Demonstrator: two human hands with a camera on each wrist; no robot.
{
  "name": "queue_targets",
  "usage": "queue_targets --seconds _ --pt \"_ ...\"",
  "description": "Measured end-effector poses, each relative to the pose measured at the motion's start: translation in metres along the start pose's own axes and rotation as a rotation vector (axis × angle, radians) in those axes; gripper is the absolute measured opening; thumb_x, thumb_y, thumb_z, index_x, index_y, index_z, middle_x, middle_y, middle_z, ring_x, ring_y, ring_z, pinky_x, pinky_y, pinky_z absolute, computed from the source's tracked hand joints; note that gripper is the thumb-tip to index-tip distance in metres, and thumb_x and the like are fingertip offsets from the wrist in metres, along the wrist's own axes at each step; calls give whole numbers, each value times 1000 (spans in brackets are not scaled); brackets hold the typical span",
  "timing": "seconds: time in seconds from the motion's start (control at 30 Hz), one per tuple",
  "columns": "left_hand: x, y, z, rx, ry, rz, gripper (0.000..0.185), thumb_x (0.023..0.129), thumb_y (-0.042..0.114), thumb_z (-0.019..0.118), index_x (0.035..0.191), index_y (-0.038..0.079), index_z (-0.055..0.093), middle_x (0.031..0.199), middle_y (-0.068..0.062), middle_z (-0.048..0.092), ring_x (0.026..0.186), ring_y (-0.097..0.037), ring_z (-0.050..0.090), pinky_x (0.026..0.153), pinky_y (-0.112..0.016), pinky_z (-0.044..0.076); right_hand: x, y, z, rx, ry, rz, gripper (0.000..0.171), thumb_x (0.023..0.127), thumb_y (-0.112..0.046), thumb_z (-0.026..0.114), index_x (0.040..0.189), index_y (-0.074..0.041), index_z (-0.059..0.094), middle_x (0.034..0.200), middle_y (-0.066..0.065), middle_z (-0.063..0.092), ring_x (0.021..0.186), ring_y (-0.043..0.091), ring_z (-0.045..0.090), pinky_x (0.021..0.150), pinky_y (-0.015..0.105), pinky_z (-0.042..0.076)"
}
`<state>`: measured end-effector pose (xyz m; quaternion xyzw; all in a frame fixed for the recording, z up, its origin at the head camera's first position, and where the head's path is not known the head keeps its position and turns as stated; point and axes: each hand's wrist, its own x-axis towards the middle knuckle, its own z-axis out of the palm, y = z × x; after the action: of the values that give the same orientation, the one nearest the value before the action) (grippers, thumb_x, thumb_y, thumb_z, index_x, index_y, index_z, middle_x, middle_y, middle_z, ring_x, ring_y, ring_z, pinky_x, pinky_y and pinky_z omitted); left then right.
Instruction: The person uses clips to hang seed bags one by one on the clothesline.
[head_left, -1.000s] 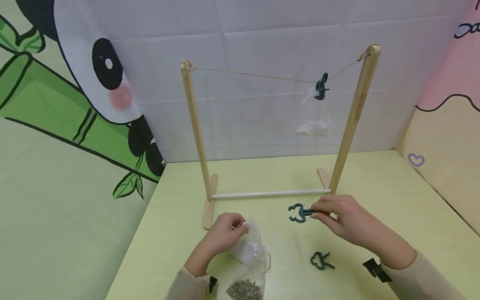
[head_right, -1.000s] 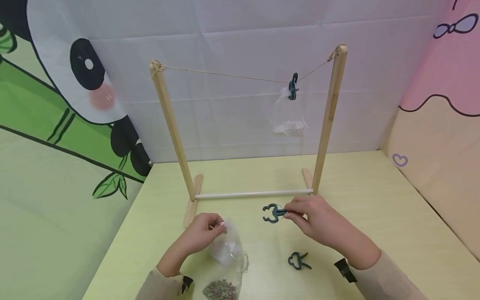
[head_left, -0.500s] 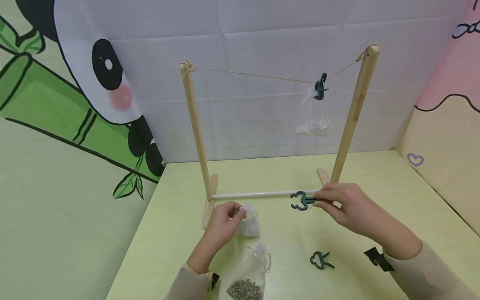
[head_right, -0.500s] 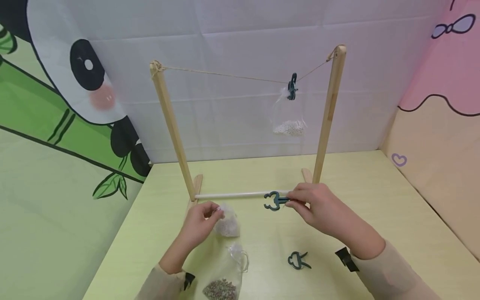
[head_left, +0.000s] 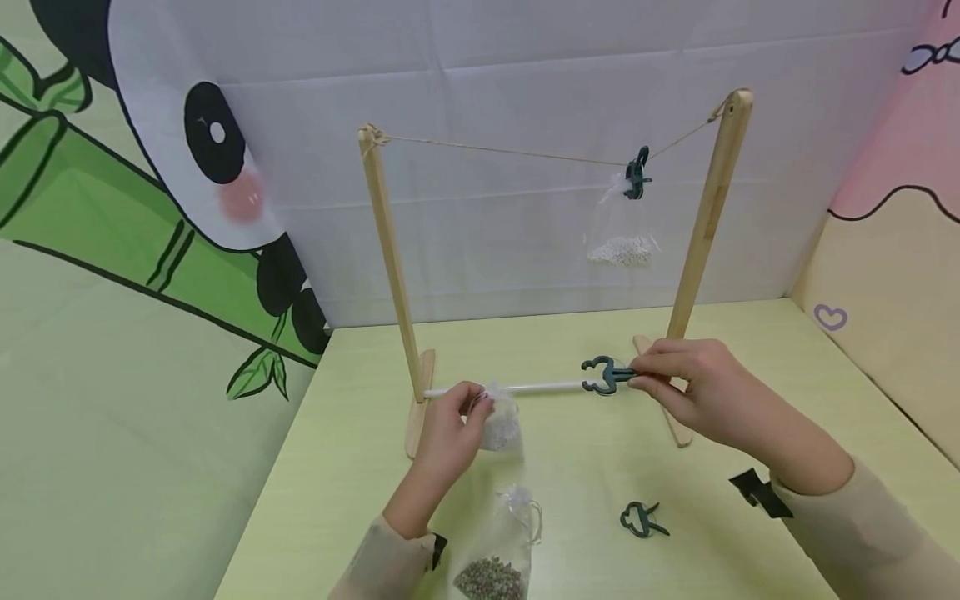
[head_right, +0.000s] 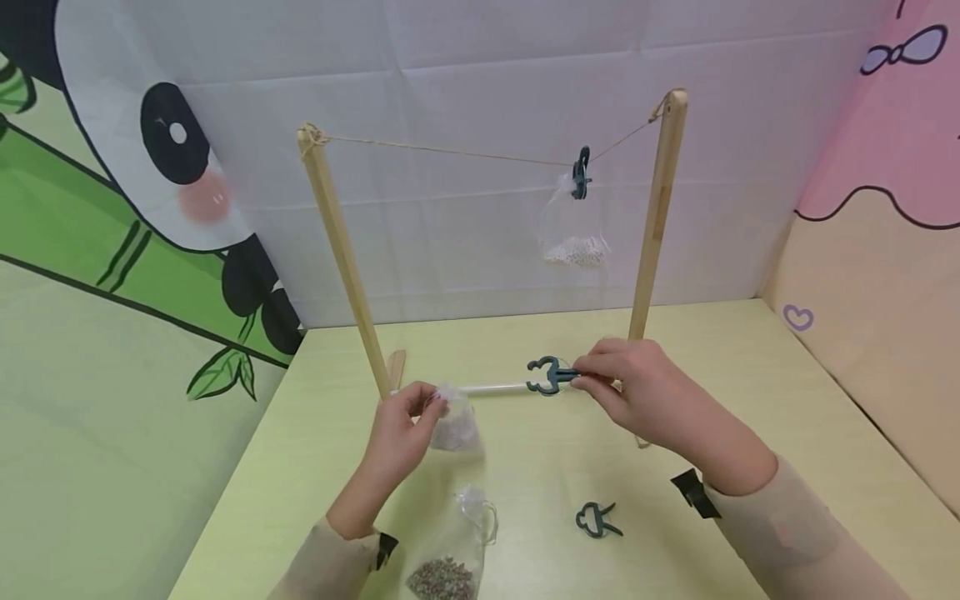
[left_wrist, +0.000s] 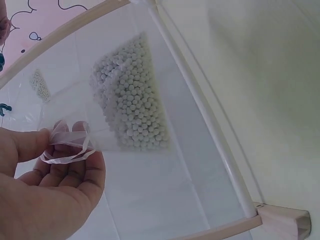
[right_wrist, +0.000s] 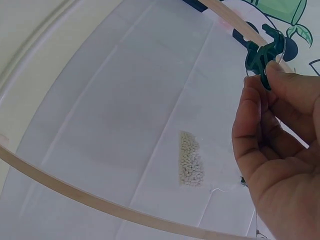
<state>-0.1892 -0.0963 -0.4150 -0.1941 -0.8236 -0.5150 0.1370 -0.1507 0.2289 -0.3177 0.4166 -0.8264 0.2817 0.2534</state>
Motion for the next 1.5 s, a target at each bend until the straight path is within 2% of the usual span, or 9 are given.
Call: queue_targets --seconds 0.23,0.5,0.7,0.8,0.87,1.03,1.07,1.1,1.5 --pt "11 16 1 -7 31 50 9 95 -1 70 87 3 69 77 2 67 71 -15 59 66 -30 51 15 -1 -10 -46 4 -10 29 73 13 82 98 -1 78 91 -3 71 65 3 57 55 14 46" --pt "22 28 2 -41 67 101 9 94 -3 70 86 1 69 76 0 67 70 -16 58 62 -28 49 31 0 -17 -54 15 -38 27 74 11 82 98 0 79 89 -3 71 62 2 54 52 14 44" --pt "30 37 1 -57 53 114 7 94 -4 69 88 0 69 79 -3 69 70 -16 61 61 -28 51 36 1 -24 -57 21 -42 18 80 7 80 97 1 79 87 -4 70 61 2 53 50 15 42" --pt "33 40 0 -48 46 115 7 95 -3 69 88 0 69 79 -2 69 71 -16 61 62 -29 51 39 1 -27 -69 27 -47 18 79 7 81 96 1 79 86 -4 70 61 3 53 51 15 42" --pt "35 42 -1 -44 42 116 7 95 -2 69 89 1 70 80 -2 69 71 -16 60 64 -30 51 42 2 -29 -72 30 -52 11 87 -3 80 96 1 79 86 -3 71 62 3 54 51 15 43" --pt "43 50 -2 -56 36 134 7 96 -1 69 89 1 70 79 -2 69 70 -16 59 61 -27 49 52 1 -34 -95 34 -67 12 83 2 81 95 1 79 87 -1 71 61 4 55 51 15 44" --pt "45 51 -2 -57 36 138 7 96 -1 69 89 1 70 79 -3 69 70 -16 59 60 -27 48 54 1 -36 -105 35 -70 21 76 10 82 95 1 79 87 -1 71 61 4 55 52 16 45" --pt "47 53 -3 -59 35 142 7 96 -1 69 89 1 70 79 -3 69 70 -16 59 59 -27 48 56 0 -37 -113 37 -71 23 74 12 82 94 1 79 87 -1 71 61 4 55 51 16 44" --pt "71 74 -6 -93 -4 111 8 99 2 67 93 -3 70 82 -11 69 73 -19 65 59 -27 49 81 2 -52 -187 19 -86 19 77 10 82 94 2 79 82 0 71 56 4 53 48 17 41"
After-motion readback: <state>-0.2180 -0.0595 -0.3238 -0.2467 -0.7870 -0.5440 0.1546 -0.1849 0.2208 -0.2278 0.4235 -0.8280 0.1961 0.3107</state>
